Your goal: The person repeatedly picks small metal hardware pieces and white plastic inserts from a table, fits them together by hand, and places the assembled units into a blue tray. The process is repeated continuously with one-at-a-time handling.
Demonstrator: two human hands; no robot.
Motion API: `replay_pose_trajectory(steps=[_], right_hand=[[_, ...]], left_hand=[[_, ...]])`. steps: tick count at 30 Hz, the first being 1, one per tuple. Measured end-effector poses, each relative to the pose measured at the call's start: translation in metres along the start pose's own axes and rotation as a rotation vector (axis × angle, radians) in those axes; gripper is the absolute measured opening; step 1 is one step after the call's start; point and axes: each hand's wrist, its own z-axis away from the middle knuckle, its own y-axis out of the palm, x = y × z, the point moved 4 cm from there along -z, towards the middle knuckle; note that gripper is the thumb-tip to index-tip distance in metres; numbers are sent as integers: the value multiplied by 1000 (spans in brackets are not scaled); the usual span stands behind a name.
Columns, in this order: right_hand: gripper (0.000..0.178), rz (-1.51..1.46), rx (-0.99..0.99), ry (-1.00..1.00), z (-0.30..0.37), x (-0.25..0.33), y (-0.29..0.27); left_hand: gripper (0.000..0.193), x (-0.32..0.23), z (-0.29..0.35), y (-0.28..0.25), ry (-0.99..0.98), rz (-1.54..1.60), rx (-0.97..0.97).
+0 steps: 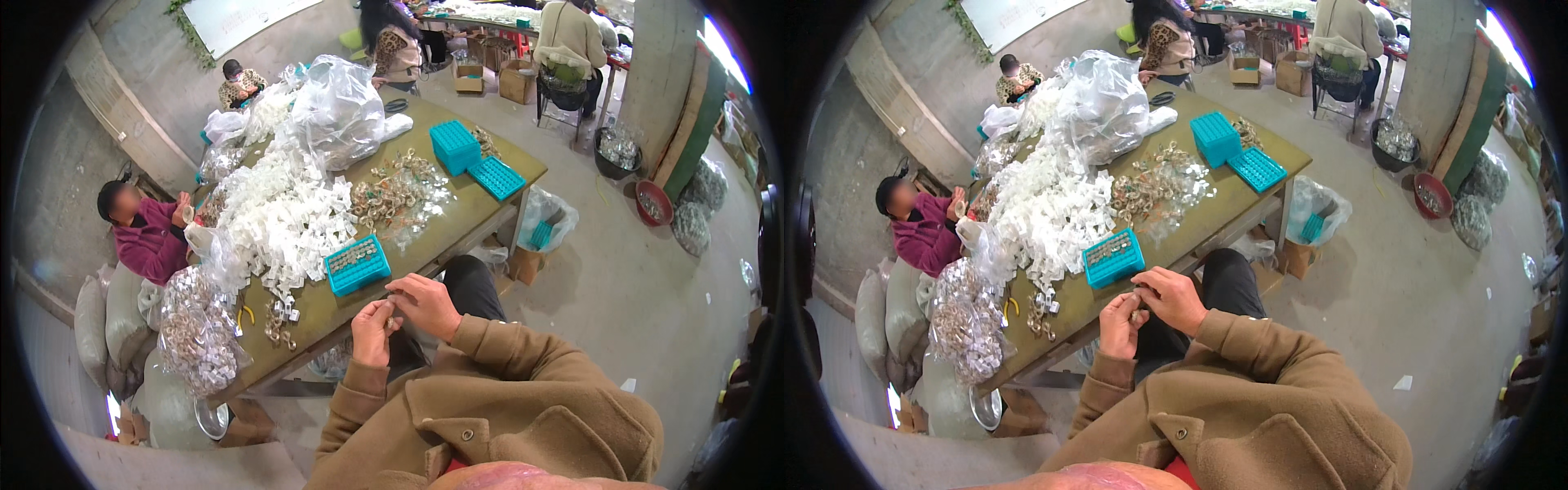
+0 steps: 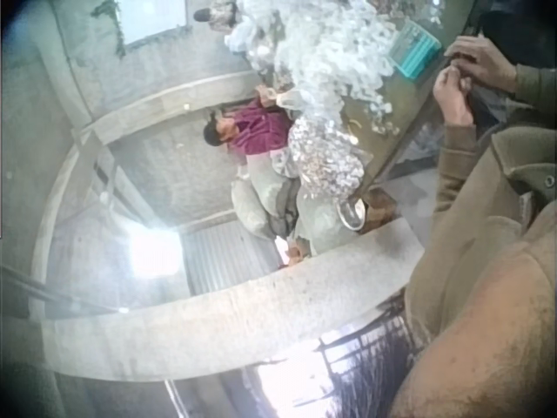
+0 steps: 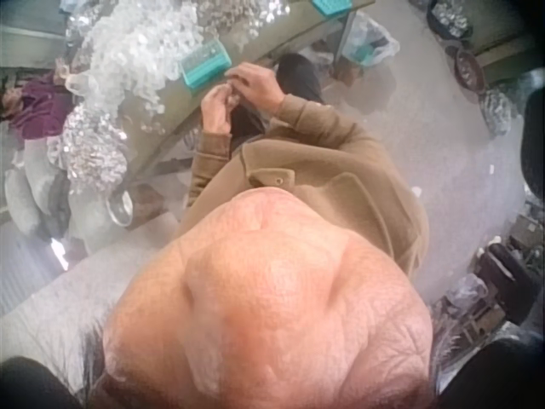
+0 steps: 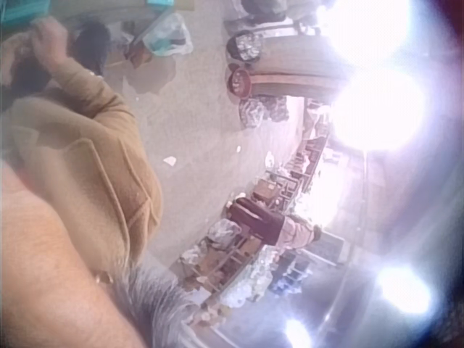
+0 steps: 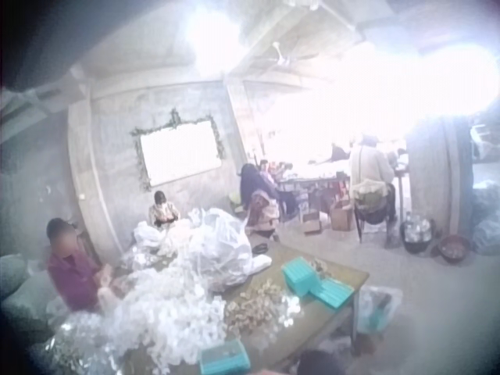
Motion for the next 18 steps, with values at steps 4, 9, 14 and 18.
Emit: replay_pose_trajectory(steps=[4,9,14,18], right_hand=[[24,-549,66,379,-4,-18,7],[16,-849,156,803,5,-38,17],[9,-861,168,836,10,-35,31],[6,-948,255,887,9,-31,39]], left_hand=[[9,-8,3,5,99,-99,36],[9,-10,4,5,155,-177,59],[8,0,0,-6,173,-91,36],[7,-10,4,-18,424,-438,-2]])
